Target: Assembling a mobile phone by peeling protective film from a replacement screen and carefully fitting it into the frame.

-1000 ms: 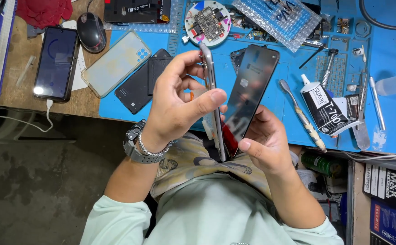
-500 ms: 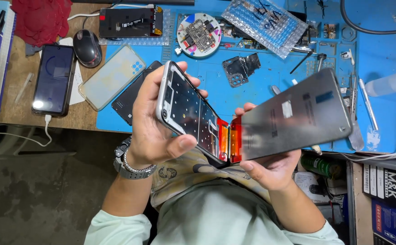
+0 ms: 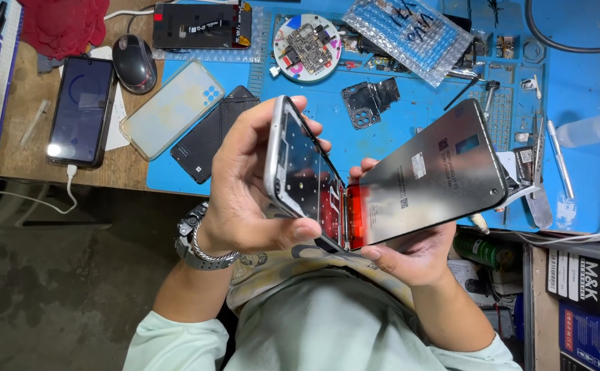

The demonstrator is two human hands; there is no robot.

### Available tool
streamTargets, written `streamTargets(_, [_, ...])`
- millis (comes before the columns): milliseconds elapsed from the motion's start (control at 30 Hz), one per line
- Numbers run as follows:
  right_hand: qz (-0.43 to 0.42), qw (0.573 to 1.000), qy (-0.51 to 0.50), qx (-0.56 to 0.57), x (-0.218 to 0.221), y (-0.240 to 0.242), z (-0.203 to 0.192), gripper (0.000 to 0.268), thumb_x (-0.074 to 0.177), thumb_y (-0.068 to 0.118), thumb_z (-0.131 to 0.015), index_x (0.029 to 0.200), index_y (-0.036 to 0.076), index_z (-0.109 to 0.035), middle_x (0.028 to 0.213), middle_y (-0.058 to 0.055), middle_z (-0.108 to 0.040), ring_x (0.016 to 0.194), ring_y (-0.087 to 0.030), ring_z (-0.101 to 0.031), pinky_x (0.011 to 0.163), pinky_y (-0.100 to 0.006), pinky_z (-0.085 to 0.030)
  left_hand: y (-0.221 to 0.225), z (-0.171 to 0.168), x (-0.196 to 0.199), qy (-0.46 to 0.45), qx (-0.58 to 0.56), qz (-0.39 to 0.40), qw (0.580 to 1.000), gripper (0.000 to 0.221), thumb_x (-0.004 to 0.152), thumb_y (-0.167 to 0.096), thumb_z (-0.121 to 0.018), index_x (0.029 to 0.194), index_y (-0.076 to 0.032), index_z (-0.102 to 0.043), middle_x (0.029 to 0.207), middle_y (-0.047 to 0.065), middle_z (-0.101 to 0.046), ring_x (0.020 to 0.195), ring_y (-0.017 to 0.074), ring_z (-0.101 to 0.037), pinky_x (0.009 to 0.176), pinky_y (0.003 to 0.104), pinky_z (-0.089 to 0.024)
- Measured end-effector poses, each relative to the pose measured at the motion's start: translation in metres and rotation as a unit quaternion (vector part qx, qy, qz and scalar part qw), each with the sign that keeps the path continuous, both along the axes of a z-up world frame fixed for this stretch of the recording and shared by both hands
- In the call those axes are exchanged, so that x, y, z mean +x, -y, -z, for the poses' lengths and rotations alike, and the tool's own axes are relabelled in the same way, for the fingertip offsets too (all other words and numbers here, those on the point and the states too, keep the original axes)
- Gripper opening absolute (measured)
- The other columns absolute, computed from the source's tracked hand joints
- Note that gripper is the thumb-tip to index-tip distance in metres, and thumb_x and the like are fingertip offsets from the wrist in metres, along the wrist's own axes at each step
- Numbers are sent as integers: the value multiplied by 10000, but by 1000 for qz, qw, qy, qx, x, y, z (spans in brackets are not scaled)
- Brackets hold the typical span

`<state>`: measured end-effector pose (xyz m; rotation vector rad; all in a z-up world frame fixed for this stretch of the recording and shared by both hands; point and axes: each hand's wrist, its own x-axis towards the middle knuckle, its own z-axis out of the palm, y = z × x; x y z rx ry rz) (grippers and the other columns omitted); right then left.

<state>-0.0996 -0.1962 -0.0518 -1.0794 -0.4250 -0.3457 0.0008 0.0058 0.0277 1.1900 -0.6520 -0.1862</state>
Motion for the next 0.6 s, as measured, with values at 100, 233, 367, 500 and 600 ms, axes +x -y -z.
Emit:
streamTargets(100, [-1,1000,-17,-9,-2,1,-1,912,845,0,-778,1595,61,-263,1523,-394,-391,1423,-496,-471,1276,-691,-388,-3,-5,-1,12,38,-2,999,1008,704,-442,-859,1467,32,-402,1361,164,-567,1189,238,-691,956,342,-683])
streamTargets(233, [-13,999,-25,-17,-4,3,3,921,848,2,-771,1599,65,-241,1530,-396,-371,1421,-491,-467,1266,-695,-397,-5,-6,-3,-12,49,3,999,1029,668,-403,-883,1478,20,-408,1406,152,-556,1224,243,-671,891,323,-695])
streamTargets(367, [-29,999,-38,-2,-5,3,2,939,846,-26,-766,1610,96,-233,1540,-377,-370,1422,-491,-467,1256,-703,-406,-5,-7,-4,10,61,-1,998,992,681,-448,-872,1457,-7,-438,1435,120,-521,1236,238,-666,884,340,-720])
streamTargets(500, [-37,999,-38,-8,-4,3,2,1027,826,-53,-766,1641,123,-166,1534,-389,-366,1408,-496,-476,1229,-714,-435,-4,-10,-4,2,64,4,998,991,673,-430,-872,1451,3,-439,1336,127,-551,1199,225,-657,875,320,-702])
streamTargets(600, [-26,999,-34,-34,-2,2,-1,958,822,-29,-789,1605,56,-244,1511,-387,-408,1393,-485,-503,1221,-721,-454,-4,-11,-4,-6,62,12,998,949,684,-416,-874,1438,-17,-458,1302,123,-563,1173,225,-654,891,346,-720])
